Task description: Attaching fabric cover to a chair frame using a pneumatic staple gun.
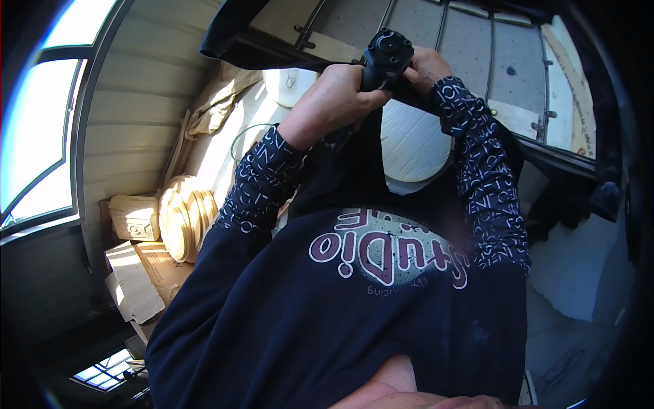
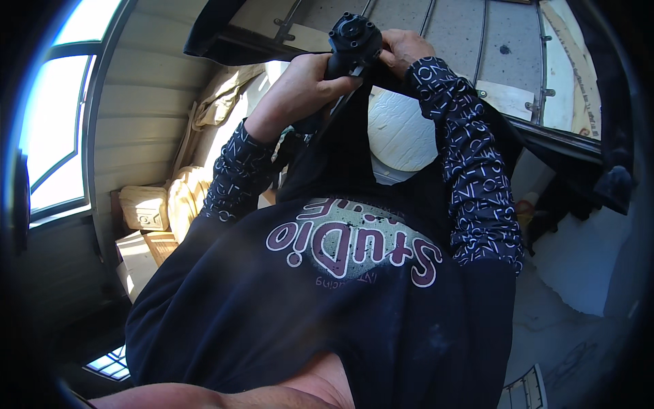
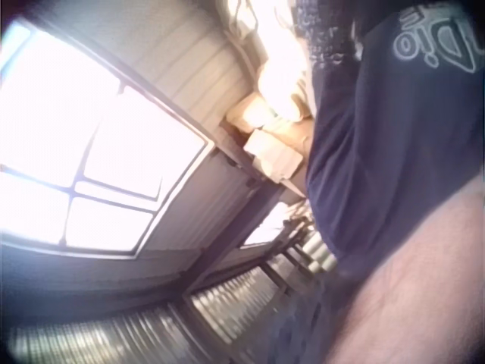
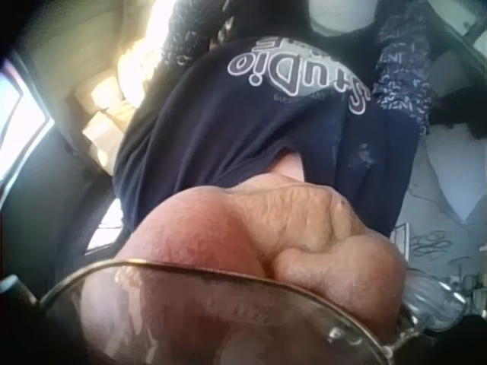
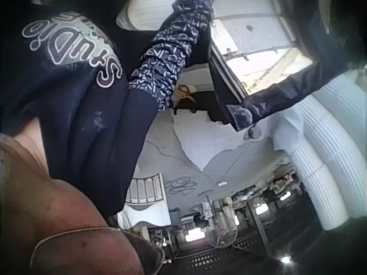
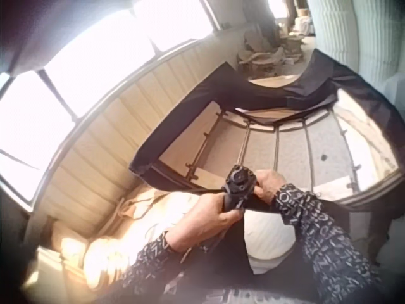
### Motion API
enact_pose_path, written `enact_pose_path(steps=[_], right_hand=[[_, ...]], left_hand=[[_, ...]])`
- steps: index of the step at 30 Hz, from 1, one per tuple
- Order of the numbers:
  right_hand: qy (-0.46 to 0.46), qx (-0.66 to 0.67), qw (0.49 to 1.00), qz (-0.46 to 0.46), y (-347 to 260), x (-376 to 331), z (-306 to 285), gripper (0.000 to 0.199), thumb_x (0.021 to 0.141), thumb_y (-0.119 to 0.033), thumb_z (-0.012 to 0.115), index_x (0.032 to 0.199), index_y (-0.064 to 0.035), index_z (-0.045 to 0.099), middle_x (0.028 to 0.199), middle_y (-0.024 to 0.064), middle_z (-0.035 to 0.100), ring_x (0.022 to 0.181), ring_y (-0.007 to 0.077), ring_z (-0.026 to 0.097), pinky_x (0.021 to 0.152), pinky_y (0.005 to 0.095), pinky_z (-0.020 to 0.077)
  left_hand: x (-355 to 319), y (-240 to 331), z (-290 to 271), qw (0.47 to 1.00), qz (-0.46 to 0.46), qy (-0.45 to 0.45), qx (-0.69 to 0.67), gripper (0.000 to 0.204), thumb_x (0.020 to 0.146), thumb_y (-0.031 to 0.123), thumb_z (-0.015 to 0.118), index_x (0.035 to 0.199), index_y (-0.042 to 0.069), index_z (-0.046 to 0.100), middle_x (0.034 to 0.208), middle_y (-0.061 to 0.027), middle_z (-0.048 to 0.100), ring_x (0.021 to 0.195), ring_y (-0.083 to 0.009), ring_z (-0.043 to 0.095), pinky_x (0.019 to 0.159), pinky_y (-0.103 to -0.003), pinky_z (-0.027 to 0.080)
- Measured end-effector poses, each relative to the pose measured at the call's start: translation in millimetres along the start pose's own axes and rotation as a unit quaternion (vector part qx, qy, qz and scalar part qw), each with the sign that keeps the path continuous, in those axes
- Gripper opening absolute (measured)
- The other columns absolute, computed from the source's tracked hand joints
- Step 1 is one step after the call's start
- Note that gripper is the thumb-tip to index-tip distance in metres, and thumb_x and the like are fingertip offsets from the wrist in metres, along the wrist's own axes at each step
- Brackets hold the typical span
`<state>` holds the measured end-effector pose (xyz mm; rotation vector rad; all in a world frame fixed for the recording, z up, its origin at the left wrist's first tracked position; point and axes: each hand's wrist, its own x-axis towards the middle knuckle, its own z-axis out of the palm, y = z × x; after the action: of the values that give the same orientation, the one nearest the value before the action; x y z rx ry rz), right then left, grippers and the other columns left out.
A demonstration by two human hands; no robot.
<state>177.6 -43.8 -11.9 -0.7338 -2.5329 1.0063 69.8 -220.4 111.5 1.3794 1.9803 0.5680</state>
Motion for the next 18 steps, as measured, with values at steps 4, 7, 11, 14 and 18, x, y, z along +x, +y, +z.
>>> enact_pose_path(steps=[4, 7, 11, 14, 18], right_hand=[[0.034, -0.013, 0.999, -0.012, 4, 1, 7, 0.019, 0.095, -0.020, 0.063, 0.110, -0.0092, 0.069, 0.107, 0.0114, 0.069, 0.096, 0.0291, 0.066, 0.091, 0.0377, 0.0525], [0.167, 0.053, 0.983, -0.060, 9, -5, 0, 0.021, 0.093, -0.022, 0.066, 0.109, -0.0085, 0.070, 0.102, 0.0108, 0.069, 0.092, 0.0243, 0.068, 0.082, 0.0322, 0.0563], [0.252, 0.088, 0.962, -0.052, 6, -26, -24, 0.017, 0.092, -0.022, 0.067, 0.104, -0.0103, 0.072, 0.095, 0.0058, 0.071, 0.086, 0.0182, 0.069, 0.079, 0.0297, 0.0562], [0.195, 0.060, 0.976, -0.075, -5, -46, -35, 0.020, 0.092, -0.024, 0.067, 0.105, -0.0086, 0.072, 0.096, 0.0057, 0.071, 0.087, 0.0178, 0.068, 0.079, 0.0289, 0.0555], [0.071, -0.083, 0.989, -0.097, -36, -55, -22, 0.037, 0.087, -0.037, 0.072, 0.107, -0.0056, 0.071, 0.097, 0.0069, 0.069, 0.088, 0.0201, 0.069, 0.081, 0.0295, 0.0555]], left_hand=[[8, -4, -6, 0.999, -0.029, -0.017, 0.013, 0.041, 0.087, 0.036, 0.071, 0.089, -0.005, 0.067, 0.064, -0.0065, 0.064, 0.050, -0.0127, 0.064, 0.047, -0.022, 0.051], [-4, -31, -18, 0.993, 0.015, 0.012, -0.117, 0.040, 0.086, 0.036, 0.073, 0.083, -0.003, 0.068, 0.063, -0.0042, 0.063, 0.050, -0.0105, 0.062, 0.048, -0.021, 0.049], [-81, -59, -54, 0.972, -0.036, 0.060, -0.222, 0.035, 0.086, 0.034, 0.074, 0.085, 0.001, 0.062, 0.064, -0.0007, 0.059, 0.048, -0.0082, 0.059, 0.047, -0.020, 0.046], [-129, -100, -70, 0.958, -0.123, 0.063, -0.250, 0.031, 0.085, 0.030, 0.074, 0.087, 0.001, 0.063, 0.063, -0.0002, 0.057, 0.045, -0.0082, 0.054, 0.044, -0.021, 0.043], [-137, -192, -47, 0.966, -0.203, 0.088, -0.136, 0.037, 0.085, 0.036, 0.072, 0.085, -0.001, 0.067, 0.062, -0.0017, 0.058, 0.049, -0.0090, 0.056, 0.046, -0.023, 0.043]])
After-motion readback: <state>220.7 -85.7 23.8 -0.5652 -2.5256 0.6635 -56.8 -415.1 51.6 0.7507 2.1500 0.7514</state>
